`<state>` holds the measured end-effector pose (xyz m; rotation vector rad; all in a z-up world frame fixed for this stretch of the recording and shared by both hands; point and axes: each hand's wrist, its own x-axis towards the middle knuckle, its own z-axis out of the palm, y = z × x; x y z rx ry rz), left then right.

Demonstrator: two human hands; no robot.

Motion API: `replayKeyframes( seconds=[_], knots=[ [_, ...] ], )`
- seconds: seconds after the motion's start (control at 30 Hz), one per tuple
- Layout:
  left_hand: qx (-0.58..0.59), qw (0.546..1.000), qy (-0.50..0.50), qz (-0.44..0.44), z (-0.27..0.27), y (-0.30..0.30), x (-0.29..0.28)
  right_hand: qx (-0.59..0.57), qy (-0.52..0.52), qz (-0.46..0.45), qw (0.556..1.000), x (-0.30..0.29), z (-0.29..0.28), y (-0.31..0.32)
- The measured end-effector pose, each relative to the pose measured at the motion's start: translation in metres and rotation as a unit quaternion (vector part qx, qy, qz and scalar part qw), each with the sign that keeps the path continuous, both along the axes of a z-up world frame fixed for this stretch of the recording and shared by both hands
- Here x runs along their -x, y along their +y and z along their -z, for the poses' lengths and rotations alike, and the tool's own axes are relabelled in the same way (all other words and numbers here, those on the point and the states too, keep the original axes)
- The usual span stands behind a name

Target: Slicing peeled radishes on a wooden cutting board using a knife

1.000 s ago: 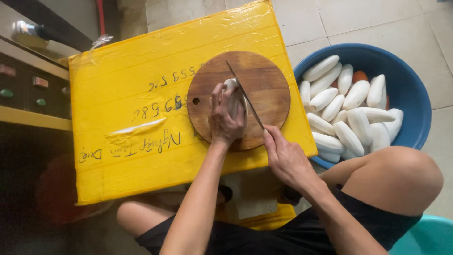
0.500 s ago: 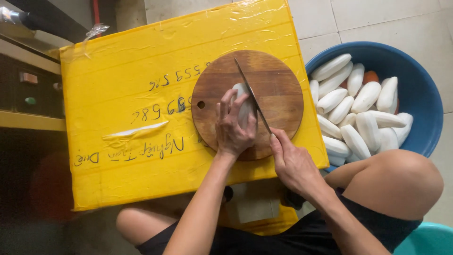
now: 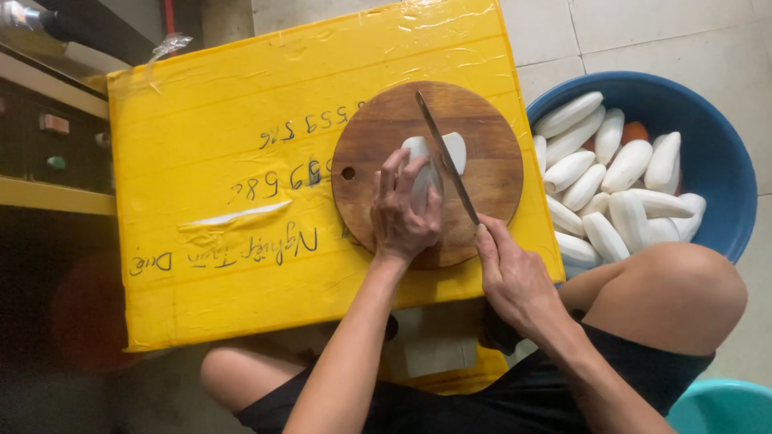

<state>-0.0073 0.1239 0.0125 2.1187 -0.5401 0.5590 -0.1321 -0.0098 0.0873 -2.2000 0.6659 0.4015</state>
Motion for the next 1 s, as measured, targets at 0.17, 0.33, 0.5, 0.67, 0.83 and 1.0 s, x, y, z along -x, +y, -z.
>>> replayKeyframes(
  seconds=[0.17, 0.33, 0.5, 0.67, 0.83, 1.0],
  knots=[
    [-0.018, 1.0, -0.002, -0.001, 0.005, 0.0, 0.001, 0.01, -0.023, -0.013, 1.0, 0.002, -0.01, 0.008],
    [-0.02, 1.0, -0.004, -0.003, 0.006, 0.0, 0.001, 0.013, -0.047, -0.021, 0.999, 0.004, -0.008, 0.009],
    [-0.011, 1.0, -0.013, -0.001, 0.009, 0.0, 0.0, 0.012, -0.039, -0.032, 0.999, 0.002, -0.012, 0.009],
    [-0.014, 1.0, 0.012, 0.013, -0.002, 0.001, 0.002, 0.016, 0.013, -0.041, 0.999, 0.02, -0.021, 0.007],
    [-0.002, 0.998, 0.044, 0.036, -0.005, 0.002, 0.004, 0.011, 0.063, -0.044, 0.997, 0.023, -0.031, 0.009],
    [-0.014, 0.999, 0.041, 0.026, -0.008, 0.002, 0.005, 0.027, 0.07, -0.068, 0.995, 0.01, -0.019, 0.006]
  ],
)
